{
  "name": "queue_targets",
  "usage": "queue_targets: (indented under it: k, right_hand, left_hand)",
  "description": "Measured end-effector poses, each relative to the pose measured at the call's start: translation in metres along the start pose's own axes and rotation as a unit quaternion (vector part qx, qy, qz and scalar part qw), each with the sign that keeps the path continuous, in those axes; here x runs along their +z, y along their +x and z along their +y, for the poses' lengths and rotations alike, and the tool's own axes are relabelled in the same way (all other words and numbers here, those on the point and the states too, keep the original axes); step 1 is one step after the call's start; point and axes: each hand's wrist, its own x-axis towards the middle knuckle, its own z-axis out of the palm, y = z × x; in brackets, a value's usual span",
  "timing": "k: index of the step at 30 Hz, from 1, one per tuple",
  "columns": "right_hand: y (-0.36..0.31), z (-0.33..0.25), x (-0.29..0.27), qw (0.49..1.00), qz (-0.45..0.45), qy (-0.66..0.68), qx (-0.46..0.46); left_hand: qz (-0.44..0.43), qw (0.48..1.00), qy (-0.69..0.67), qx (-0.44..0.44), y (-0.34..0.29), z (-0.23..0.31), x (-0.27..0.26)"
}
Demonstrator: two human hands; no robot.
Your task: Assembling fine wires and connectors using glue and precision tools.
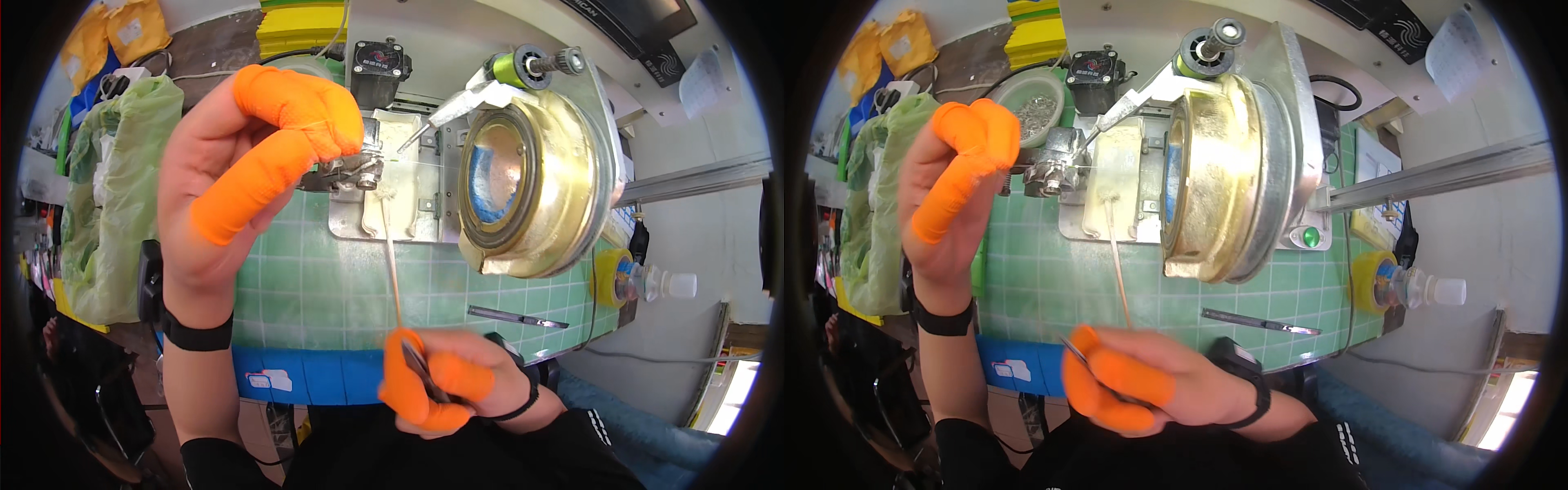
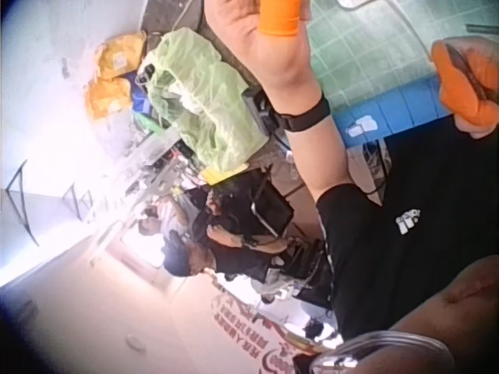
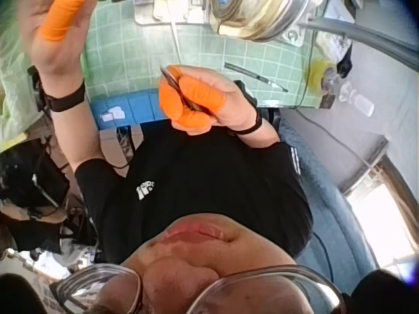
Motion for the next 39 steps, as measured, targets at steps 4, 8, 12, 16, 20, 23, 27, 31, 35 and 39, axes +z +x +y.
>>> queue_targets:
  k: [4, 8, 12, 16, 20, 23, 27, 31, 35, 39]
  right_hand:
    - [-0.060, 0.018, -0.015, 0.967, 0.118, -0.217, -0.065]
    - [-0.101, 0.016, -0.004, 0.765, 0.341, -0.518, -0.175]
    - [-0.104, -0.007, -0.013, 0.470, 0.430, -0.744, -0.200]
    - [-0.116, -0.013, -0.047, 0.440, 0.426, -0.759, -0.221]
    - [-0.130, -0.010, -0.063, 0.444, 0.434, -0.757, -0.204]
    - [-0.133, -0.011, -0.055, 0.454, 0.447, -0.742, -0.211]
    - [-0.136, -0.010, -0.065, 0.389, 0.410, -0.796, -0.218]
    - [-0.099, -0.004, -0.043, 0.527, 0.357, -0.736, -0.232]
    - [-0.040, 0.008, -0.008, 0.641, 0.226, -0.687, -0.258]
    - [0.027, 0.013, -0.006, 0.710, 0.198, -0.592, -0.325]
  left_hand:
    - [0.019, 0.999, 0.037, -0.028, -0.002, -0.008, -0.001]
    - [-0.032, 0.994, 0.100, 0.028, 0.011, 0.019, 0.008]
    - [0.070, 0.935, 0.345, 0.051, -0.017, 0.051, -0.012]
    - [0.104, 0.733, 0.659, -0.133, -0.078, 0.048, -0.049]
    - [-0.051, 0.576, 0.815, -0.044, -0.114, 0.004, -0.049]
    - [-0.038, 0.603, 0.797, -0.016, -0.104, 0.005, -0.044]
    - [-0.005, 0.681, 0.728, -0.079, -0.075, 0.045, -0.036]
    - [0.040, 0.740, 0.670, 0.038, -0.050, 0.069, 0.010]
    - [-0.061, 0.742, 0.667, 0.001, -0.021, 0.044, 0.061]
    - [0.001, 0.697, 0.714, 0.073, -0.017, -0.007, 0.044]
